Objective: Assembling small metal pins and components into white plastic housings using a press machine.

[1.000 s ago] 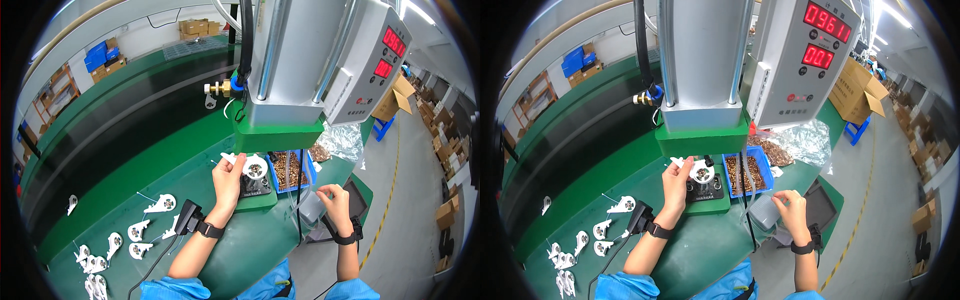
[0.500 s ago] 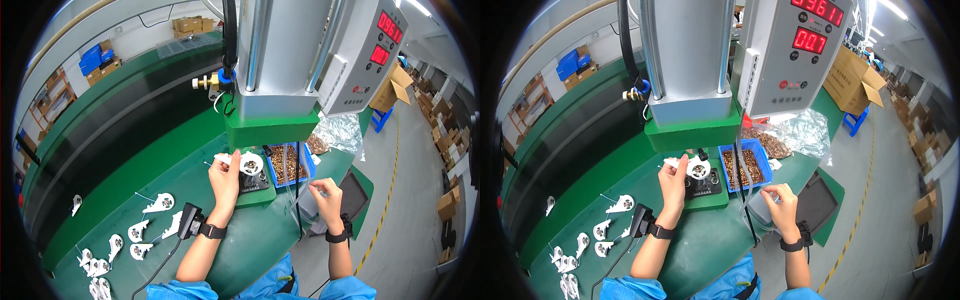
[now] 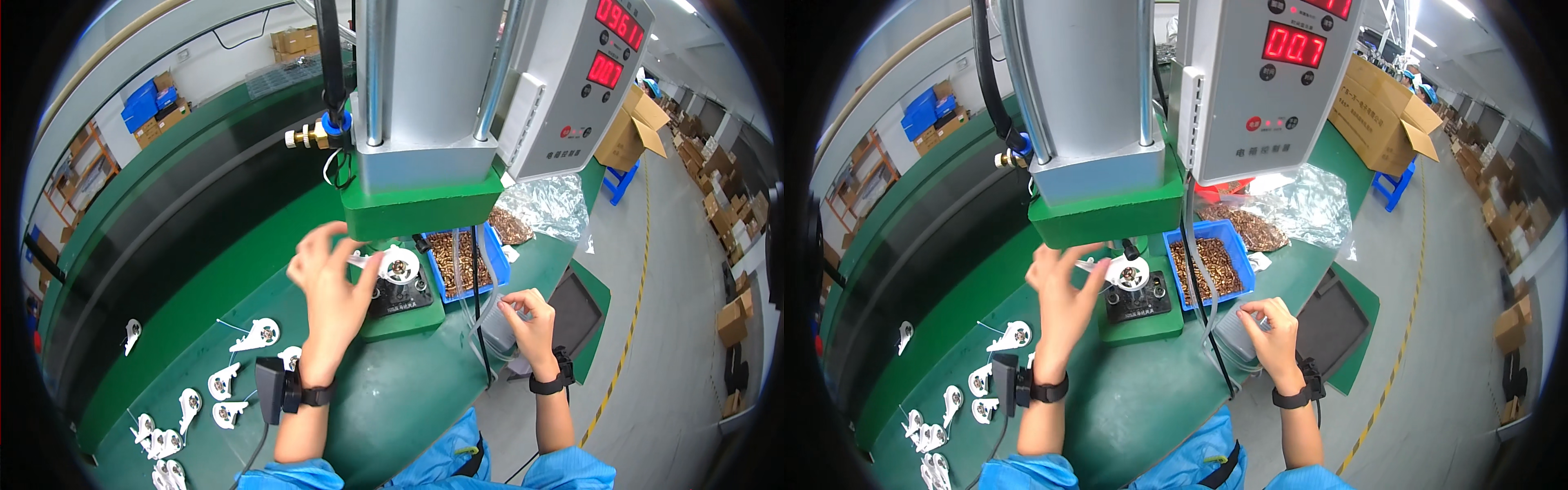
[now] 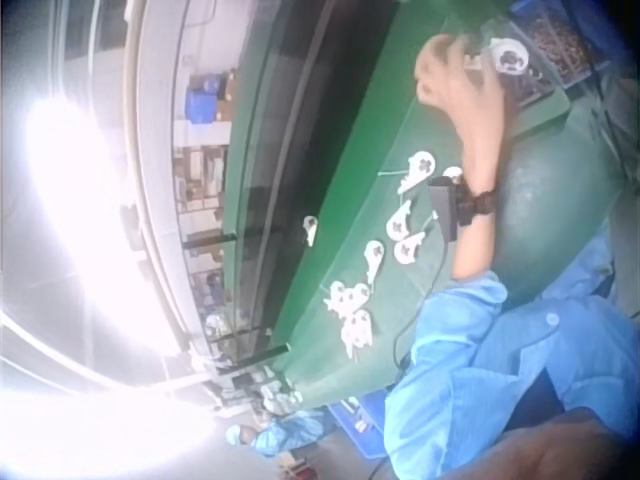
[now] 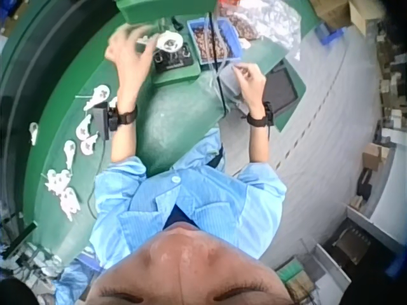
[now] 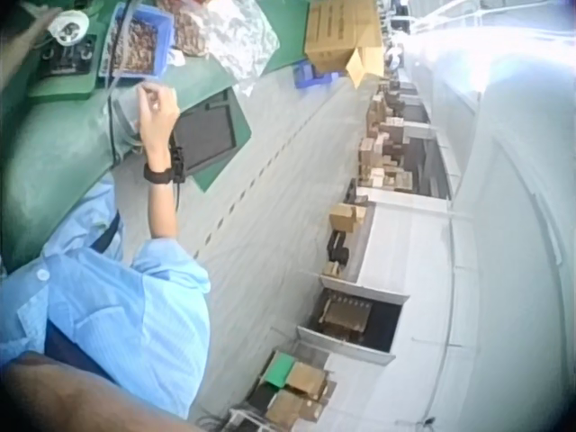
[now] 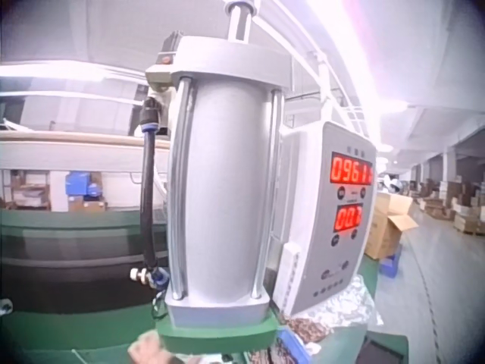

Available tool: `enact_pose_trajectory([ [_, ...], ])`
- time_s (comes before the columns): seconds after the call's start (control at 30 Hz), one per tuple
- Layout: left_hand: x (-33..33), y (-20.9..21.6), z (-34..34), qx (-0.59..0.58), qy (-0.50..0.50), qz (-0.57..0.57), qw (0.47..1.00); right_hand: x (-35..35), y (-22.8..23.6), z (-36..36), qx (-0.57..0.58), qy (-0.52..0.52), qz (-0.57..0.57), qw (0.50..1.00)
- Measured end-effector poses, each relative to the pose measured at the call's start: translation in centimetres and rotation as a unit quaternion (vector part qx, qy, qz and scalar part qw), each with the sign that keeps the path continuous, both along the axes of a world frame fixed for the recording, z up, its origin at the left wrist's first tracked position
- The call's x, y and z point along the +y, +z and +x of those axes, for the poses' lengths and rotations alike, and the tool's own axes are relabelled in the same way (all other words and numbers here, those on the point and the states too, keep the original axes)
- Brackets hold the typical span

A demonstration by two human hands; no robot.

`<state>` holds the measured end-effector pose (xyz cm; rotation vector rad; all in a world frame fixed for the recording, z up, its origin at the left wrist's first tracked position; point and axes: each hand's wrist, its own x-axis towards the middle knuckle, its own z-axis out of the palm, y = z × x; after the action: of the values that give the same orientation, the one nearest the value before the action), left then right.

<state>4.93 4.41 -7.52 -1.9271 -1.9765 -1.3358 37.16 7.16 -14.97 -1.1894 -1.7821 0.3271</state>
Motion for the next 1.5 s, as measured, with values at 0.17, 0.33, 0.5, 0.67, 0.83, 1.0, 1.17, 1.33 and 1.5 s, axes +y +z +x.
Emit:
enact_pose_trajectory([
  [0.17,1.3,2.0,0.1,0.019,-0.155,-0.085,0.984,-0.3,-0.3,0.1,0.002,0.007,0.004,1.000],
  [0.33,2.1,3.1,0.2,0.033,-0.221,-0.112,0.968,-0.1,-0.4,1.2,0.005,-0.003,0.006,1.000],
  [0.5,3.0,4.0,0.5,0.033,-0.244,-0.151,0.957,0.0,-0.7,1.1,0.008,-0.004,0.004,1.000],
  [0.67,4.3,3.6,0.5,-0.005,-0.259,-0.183,0.949,0.1,-0.9,1.0,0.002,-0.007,-0.001,1.000],
  [0.83,4.0,4.8,1.2,0.070,-0.216,-0.225,0.947,0.3,-1.1,0.5,0.017,-0.003,0.000,1.000],
  [1.0,3.9,3.9,1.1,0.080,-0.211,-0.173,0.959,0.2,-1.6,0.4,0.023,-0.002,0.000,1.000],
  [1.17,2.9,4.3,0.9,0.068,-0.219,-0.186,0.955,0.2,-1.7,1.0,0.021,-0.011,-0.012,1.000],
  [1.33,3.3,4.9,0.6,0.019,-0.222,-0.242,0.944,0.0,-2.1,1.1,0.027,-0.017,-0.018,0.999],
  [1.5,3.7,4.4,0.8,-0.059,-0.188,-0.287,0.938,-0.2,-2.4,1.0,0.035,-0.023,-0.020,0.999],
])
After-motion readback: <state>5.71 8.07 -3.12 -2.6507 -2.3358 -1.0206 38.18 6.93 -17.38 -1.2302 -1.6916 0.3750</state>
